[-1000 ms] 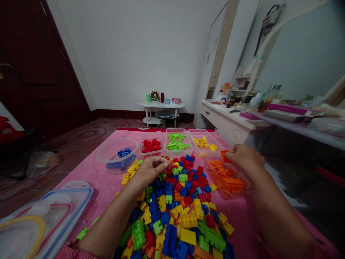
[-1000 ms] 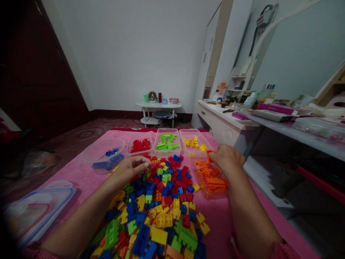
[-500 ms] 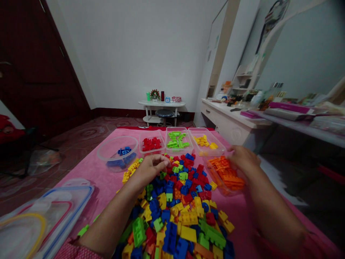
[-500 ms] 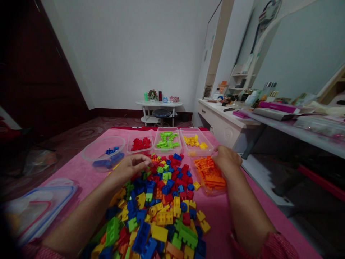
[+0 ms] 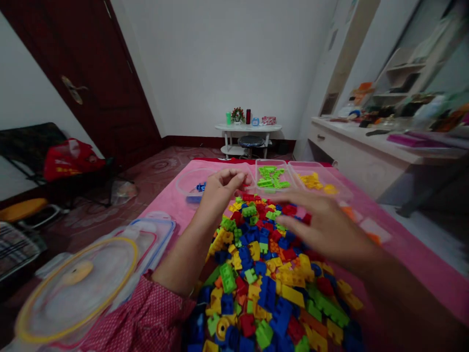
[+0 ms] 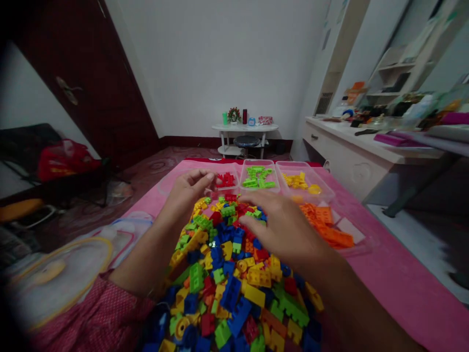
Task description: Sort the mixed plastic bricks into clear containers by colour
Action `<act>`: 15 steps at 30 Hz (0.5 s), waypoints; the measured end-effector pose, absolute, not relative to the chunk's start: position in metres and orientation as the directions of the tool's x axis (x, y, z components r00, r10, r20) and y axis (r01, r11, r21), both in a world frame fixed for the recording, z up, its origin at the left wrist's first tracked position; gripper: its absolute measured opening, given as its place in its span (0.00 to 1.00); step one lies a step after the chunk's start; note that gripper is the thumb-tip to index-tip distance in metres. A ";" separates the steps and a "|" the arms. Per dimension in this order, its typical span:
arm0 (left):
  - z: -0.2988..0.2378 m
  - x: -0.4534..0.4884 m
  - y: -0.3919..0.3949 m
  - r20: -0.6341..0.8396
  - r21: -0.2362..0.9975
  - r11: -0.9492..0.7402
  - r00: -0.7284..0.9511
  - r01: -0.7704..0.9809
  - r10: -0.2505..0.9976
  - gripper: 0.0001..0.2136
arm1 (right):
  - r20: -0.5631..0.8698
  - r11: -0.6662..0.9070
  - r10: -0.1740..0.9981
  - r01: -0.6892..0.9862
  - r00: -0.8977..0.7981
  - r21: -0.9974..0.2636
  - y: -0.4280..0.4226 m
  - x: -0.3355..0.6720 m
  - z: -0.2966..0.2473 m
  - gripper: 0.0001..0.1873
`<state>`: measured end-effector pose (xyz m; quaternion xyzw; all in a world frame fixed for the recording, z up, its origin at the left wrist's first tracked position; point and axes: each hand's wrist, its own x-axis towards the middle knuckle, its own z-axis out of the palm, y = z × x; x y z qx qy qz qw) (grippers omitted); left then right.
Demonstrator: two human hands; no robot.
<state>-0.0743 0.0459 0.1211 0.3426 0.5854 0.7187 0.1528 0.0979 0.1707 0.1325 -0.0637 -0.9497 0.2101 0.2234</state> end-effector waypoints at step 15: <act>0.204 -0.036 -0.028 0.691 0.672 -0.610 -0.652 0.420 0.312 0.10 | 0.034 0.784 -0.445 -0.408 -0.895 -0.468 0.010 0.035 0.081 0.20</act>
